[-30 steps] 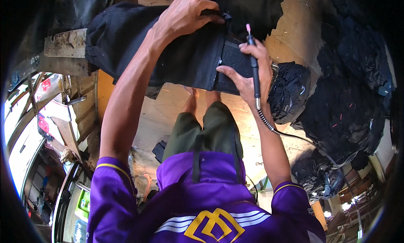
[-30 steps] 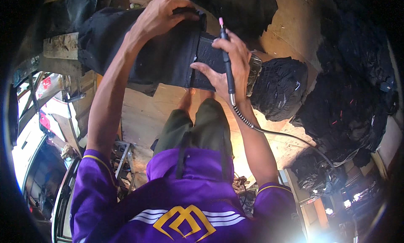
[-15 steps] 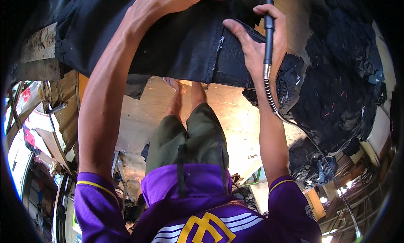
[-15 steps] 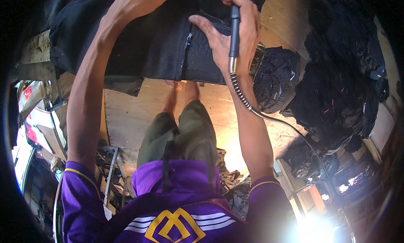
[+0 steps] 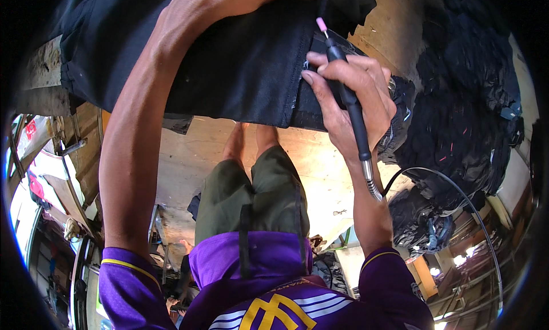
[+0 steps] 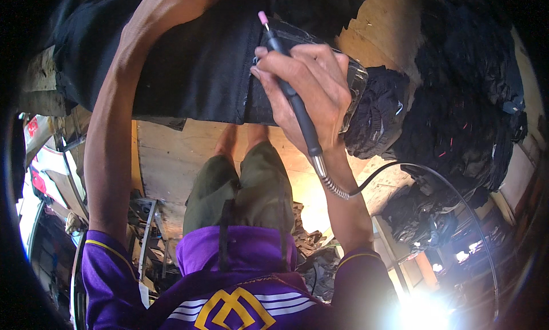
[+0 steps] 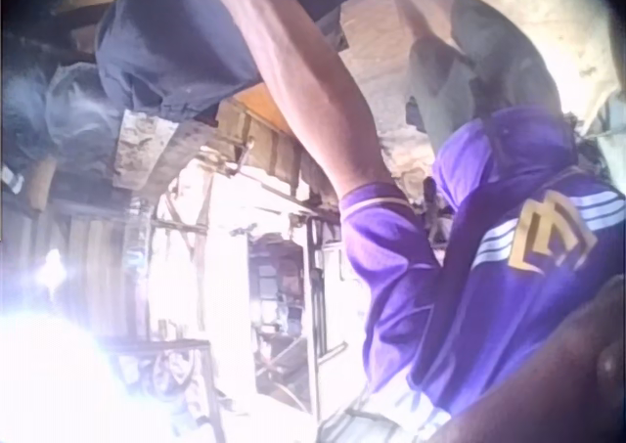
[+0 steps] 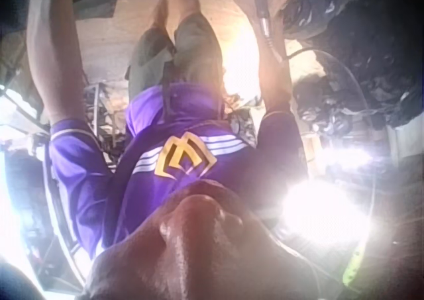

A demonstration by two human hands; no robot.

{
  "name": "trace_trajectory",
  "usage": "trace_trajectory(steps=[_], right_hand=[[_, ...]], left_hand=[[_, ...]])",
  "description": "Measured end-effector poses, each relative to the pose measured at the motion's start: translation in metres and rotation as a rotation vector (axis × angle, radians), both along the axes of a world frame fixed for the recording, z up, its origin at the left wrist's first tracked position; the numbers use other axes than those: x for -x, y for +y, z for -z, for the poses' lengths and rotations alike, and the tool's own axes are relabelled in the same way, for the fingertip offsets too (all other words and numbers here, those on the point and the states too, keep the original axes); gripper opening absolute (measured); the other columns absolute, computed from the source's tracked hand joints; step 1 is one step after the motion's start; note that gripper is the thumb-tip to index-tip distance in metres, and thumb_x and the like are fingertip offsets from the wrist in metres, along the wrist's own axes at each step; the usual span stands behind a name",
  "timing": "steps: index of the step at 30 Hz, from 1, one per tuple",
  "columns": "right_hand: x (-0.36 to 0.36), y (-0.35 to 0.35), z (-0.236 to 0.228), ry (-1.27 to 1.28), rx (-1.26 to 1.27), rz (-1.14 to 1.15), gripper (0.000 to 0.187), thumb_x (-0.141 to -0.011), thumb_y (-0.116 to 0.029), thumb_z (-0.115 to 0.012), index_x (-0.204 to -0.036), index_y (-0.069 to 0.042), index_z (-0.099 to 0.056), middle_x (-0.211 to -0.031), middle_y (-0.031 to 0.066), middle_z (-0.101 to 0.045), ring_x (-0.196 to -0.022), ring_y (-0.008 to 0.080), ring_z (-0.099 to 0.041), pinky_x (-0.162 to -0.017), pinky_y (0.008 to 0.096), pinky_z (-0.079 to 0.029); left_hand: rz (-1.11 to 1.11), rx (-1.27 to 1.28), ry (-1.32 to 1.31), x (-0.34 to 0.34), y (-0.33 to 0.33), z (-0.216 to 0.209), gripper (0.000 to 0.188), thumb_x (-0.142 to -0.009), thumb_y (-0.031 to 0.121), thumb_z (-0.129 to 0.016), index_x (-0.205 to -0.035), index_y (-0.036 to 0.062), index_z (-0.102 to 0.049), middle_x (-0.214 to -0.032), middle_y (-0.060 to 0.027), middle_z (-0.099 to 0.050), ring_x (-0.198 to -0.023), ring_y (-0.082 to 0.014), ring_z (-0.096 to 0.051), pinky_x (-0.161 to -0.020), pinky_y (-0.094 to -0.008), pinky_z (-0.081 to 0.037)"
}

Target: The person uses a soldering iron to apply heat to seams and edges of black fabric garments. They repeatedly adjust the tool tip with pliers and work on different sections of the clothing items, including seams and hems.

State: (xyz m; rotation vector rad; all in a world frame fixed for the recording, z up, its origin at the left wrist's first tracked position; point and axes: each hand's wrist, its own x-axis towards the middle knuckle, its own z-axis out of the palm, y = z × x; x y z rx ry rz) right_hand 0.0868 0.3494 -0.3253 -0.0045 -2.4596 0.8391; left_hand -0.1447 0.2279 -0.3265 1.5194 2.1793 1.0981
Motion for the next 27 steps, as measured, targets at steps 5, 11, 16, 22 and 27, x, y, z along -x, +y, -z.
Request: trace_trajectory(steps=[5,11,16,22,27], right_hand=[[-0.004,-0.008,-0.002,0.041,0.246,-0.044,0.03,-0.075,0.007,-0.089,-0.097,-0.008,-0.076,-0.089,0.0039,-0.079,-0.083,0.0214,-0.072,-0.08,0.0337,-0.053],[-0.006,-0.006,0.001,-0.032,0.462,0.081,0.032,-0.08,0.003,-0.091,-0.103,-0.005,-0.071,-0.1,0.0099,-0.079,-0.09,0.0217,-0.078,-0.086,0.0336,-0.059],[-0.004,-0.01,0.001,-0.052,0.143,-0.002,0.031,-0.081,0.008,-0.089,-0.103,-0.004,-0.071,-0.094,0.0118,-0.08,-0.093,0.0229,-0.078,-0.085,0.0318,-0.059],[-0.013,-0.011,0.0,-0.059,0.034,0.039,0.027,-0.085,0.008,-0.086,-0.105,-0.002,-0.072,-0.091,0.0123,-0.08,-0.087,0.0237,-0.078,-0.081,0.0333,-0.06],[-0.023,-0.014,0.011,0.013,0.068,0.117,0.025,-0.083,0.004,-0.086,-0.104,-0.003,-0.075,-0.09,0.0089,-0.077,-0.082,0.0277,-0.071,-0.077,0.0369,-0.051]], left_hand=[[0.014,-0.005,0.011,0.002,0.0,0.001,0.027,-0.088,0.016,-0.085,-0.085,-0.006,-0.07,-0.082,-0.0279,-0.069,-0.075,-0.045,-0.069,-0.066,-0.0458,-0.052],[0.006,-0.063,-0.006,0.003,-0.001,0.009,0.029,-0.086,0.017,-0.087,-0.084,-0.0062,-0.07,-0.081,-0.0276,-0.068,-0.075,-0.0457,-0.069,-0.065,-0.0456,-0.053],[0.021,-0.095,0.076,0.003,0.002,0.013,0.03,-0.084,0.018,-0.088,-0.085,-0.0067,-0.07,-0.081,-0.0273,-0.067,-0.074,-0.0457,-0.067,-0.065,-0.0455,-0.052],[0.028,-0.103,0.039,0.004,-0.001,0.01,0.033,-0.085,0.019,-0.087,-0.083,-0.0074,-0.068,-0.079,-0.0274,-0.066,-0.073,-0.0457,-0.066,-0.064,-0.0462,-0.05],[0.009,-0.046,0.076,0.004,-0.002,0.01,0.033,-0.085,0.019,-0.087,-0.084,-0.0077,-0.069,-0.079,-0.0282,-0.066,-0.072,-0.0455,-0.066,-0.064,-0.0455,-0.05]])
